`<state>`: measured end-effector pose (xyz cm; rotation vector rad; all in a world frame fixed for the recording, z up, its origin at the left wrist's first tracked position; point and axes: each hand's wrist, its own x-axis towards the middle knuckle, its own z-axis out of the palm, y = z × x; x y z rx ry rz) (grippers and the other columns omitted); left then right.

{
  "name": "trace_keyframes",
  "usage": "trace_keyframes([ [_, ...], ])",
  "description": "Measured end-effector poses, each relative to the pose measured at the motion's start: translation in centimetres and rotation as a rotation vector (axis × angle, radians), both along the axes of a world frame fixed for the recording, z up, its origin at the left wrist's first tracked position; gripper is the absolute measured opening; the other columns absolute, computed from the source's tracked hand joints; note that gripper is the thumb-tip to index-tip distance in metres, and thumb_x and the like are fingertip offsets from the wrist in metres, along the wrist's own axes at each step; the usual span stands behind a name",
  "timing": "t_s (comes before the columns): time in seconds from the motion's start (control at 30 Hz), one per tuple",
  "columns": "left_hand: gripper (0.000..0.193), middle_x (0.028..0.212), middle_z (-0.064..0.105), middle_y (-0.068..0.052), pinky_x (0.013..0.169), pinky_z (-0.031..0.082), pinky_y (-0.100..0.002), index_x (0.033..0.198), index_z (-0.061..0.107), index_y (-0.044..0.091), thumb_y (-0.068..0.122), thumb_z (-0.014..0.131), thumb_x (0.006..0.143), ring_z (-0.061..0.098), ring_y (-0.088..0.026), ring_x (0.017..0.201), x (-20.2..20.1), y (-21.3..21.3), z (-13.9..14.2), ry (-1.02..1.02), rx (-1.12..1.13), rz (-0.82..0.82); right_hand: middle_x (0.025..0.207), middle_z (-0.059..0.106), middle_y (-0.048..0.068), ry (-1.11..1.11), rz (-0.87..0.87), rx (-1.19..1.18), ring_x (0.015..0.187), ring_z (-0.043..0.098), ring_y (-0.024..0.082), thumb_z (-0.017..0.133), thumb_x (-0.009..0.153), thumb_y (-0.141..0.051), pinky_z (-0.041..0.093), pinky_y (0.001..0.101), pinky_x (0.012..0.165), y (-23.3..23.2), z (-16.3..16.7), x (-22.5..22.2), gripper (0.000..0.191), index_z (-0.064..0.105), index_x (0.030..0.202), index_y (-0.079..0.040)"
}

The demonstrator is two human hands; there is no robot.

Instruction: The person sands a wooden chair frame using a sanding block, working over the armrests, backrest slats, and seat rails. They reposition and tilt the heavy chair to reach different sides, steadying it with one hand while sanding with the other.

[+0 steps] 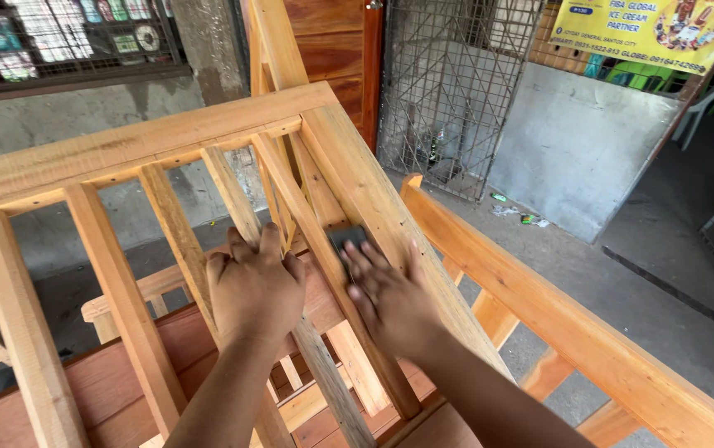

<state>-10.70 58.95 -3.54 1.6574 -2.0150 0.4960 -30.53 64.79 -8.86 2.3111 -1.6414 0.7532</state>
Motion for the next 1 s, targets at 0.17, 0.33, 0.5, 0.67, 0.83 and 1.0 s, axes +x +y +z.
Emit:
trace_keyframes([
  [0.17,0.049,0.127,0.063,-0.033,0.105,0.037,-0.047,0.135,0.053,0.010,0.038,0.043,0.096,0.049,-0.036,0.139,0.1,0.0,-0.4,-0.021,0.050,-0.010,0.163,0.037,0.003,0.070,-0.068,0.009,0.152,0.029,0.021,0.039,0.106,-0.030,-0.008,0.0654,0.120,-2.7,0.7,0.6,0.048,0.050,0.145,-0.005],
  [0.33,0.052,0.129,0.061,-0.034,0.105,0.036,-0.047,0.139,0.051,0.012,0.038,0.043,0.095,0.048,-0.036,0.139,0.1,-0.1,-0.2,-0.017,0.029,-0.017,0.162,0.040,0.004,0.034,-0.032,-0.043,0.151,0.031,0.021,0.039,0.105,-0.028,-0.007,0.0659,0.118,4.2,-1.8,-0.5,0.050,0.052,0.147,-0.004],
  [0.5,0.051,0.128,0.061,-0.032,0.106,0.035,-0.047,0.141,0.048,0.011,0.036,0.039,0.097,0.046,-0.035,0.140,0.1,0.0,0.2,-0.011,0.091,-0.007,0.160,0.041,0.006,0.021,-0.031,-0.016,0.150,0.033,0.023,0.041,0.105,-0.026,-0.008,0.0657,0.119,2.3,-1.1,-0.4,0.049,0.051,0.147,-0.002],
  [0.67,0.048,0.136,0.059,-0.032,0.111,0.034,-0.045,0.141,0.050,0.014,0.036,0.036,0.101,0.050,-0.033,0.139,0.2,0.1,0.0,-0.029,0.122,0.006,0.160,0.043,-0.003,0.018,-0.113,0.059,0.151,0.034,0.017,0.040,0.105,-0.027,-0.012,0.0675,0.120,-3.8,1.3,1.3,0.044,0.052,0.143,-0.008],
  [0.83,0.049,0.129,0.062,-0.032,0.110,0.032,-0.047,0.140,0.052,0.012,0.035,0.035,0.100,0.055,-0.035,0.132,0.2,-0.4,-0.4,-0.053,0.011,-0.020,0.159,0.044,0.003,-0.014,-0.055,-0.053,0.148,0.036,0.019,0.042,0.105,-0.025,-0.010,0.0698,0.117,0.5,-0.3,0.6,0.051,0.045,0.152,-0.006],
  [1.0,0.049,0.127,0.063,-0.033,0.113,0.033,-0.046,0.142,0.053,0.013,0.032,0.038,0.099,0.064,-0.033,0.122,0.2,-0.2,-0.8,-0.029,-0.009,-0.017,0.158,0.045,0.001,-0.004,-0.046,-0.027,0.147,0.037,0.021,0.043,0.103,-0.024,-0.007,0.0696,0.116,6.2,-3.2,-1.0,0.050,0.049,0.149,-0.007],
])
